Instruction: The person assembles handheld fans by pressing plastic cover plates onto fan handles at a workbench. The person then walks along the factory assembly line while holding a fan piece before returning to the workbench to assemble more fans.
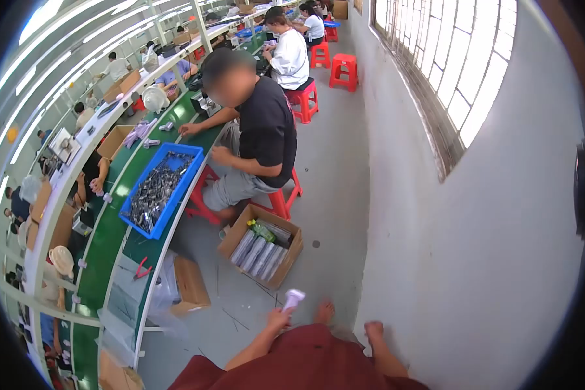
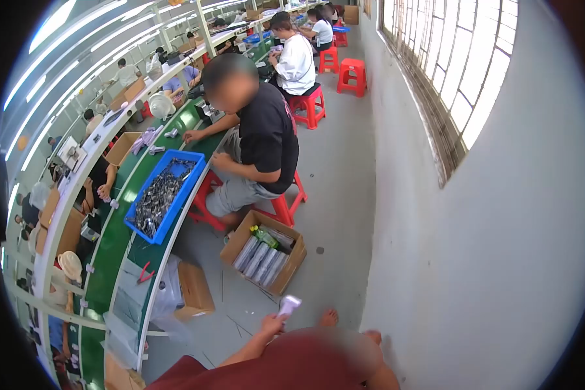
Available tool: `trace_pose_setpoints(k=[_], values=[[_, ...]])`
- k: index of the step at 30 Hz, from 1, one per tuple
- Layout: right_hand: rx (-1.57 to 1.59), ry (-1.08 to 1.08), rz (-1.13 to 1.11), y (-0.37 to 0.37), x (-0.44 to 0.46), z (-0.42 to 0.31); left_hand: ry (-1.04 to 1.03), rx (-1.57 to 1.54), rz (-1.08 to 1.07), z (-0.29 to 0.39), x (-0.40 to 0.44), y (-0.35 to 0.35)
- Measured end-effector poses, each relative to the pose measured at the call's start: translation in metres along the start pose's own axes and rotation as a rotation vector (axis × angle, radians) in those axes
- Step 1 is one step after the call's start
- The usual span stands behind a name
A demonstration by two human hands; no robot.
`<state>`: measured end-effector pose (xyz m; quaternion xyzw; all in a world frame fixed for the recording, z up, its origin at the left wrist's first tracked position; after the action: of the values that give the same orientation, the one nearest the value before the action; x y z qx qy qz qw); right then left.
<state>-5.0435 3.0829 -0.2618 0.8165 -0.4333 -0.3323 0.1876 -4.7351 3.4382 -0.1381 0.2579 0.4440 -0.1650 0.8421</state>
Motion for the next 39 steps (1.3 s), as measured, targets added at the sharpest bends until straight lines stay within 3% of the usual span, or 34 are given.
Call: trace_pose_setpoints(k=[1, 3, 4, 6, 9, 11, 14, 17, 20, 23, 26, 29, 33, 35, 39], values=[[0.037, 0.126, -0.157, -0.026, 0.036, -0.044, -0.049, 0.049, -0.074, 0.039, -0.017, -0.018], [0.206, 0.105, -0.567, -0.05, 0.022, -0.216, -0.123, 0.162, -0.194, 0.083, -0.011, -0.052], [0.3, 0.113, -0.726, -0.07, 0.02, -0.261, -0.178, 0.209, -0.253, 0.112, -0.004, -0.07], [0.362, -0.154, -0.995, -0.128, 0.029, -0.274, -0.358, 0.234, -0.275, 0.173, -0.003, -0.084], [0.77, -0.43, -0.78, -0.15, 0.064, -0.322, -0.506, 0.233, -0.332, 0.195, 0.067, -0.119], [0.746, -0.417, -0.731, -0.153, 0.117, -0.366, -0.588, 0.287, -0.33, 0.252, 0.11, -0.131], [0.858, -0.499, -0.632, -0.15, 0.159, -0.402, -0.578, 0.494, -0.326, 0.346, 0.077, -0.118], [0.891, -0.378, -0.573, -0.155, 0.212, -0.452, -0.686, 0.368, -0.32, 0.392, 0.108, -0.127], [0.885, -0.535, -0.667, -0.173, 0.236, -0.475, -0.486, 0.402, -0.383, 0.425, 0.125, -0.127], [0.582, -0.431, -0.568, -0.165, 0.277, -0.483, -0.315, 0.648, -0.419, 0.446, 0.157, -0.147], [0.59, -0.46, -0.62, -0.181, 0.34, -0.487, -0.362, 0.589, -0.36, 0.499, 0.174, -0.153], [0.562, -0.332, -0.679, -0.185, 0.401, -0.533, -0.42, 0.5, -0.256, 0.56, 0.194, -0.163], [0.551, -0.141, -0.865, -0.162, 0.461, -0.635, -0.328, 0.222, -0.176, 0.63, 0.208, -0.178], [0.514, -0.057, -0.971, -0.174, 0.494, -0.665, -0.403, 0.068, -0.089, 0.66, 0.229, -0.178], [0.326, 0.153, -1.142, -0.209, 0.539, -0.738, -0.342, -0.082, 0.096, 0.71, 0.241, -0.149]])
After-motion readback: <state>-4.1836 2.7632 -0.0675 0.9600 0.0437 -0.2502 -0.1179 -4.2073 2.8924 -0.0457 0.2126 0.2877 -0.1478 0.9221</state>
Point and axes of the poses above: each hand's wrist, its own x-axis towards the middle knuckle, its own y-axis out of the back of the hand, z = x × y, the point moved 9 cm from there along x, towards the middle knuckle, and after that the axes turned 12 degrees about y, right-handed, at the moved point
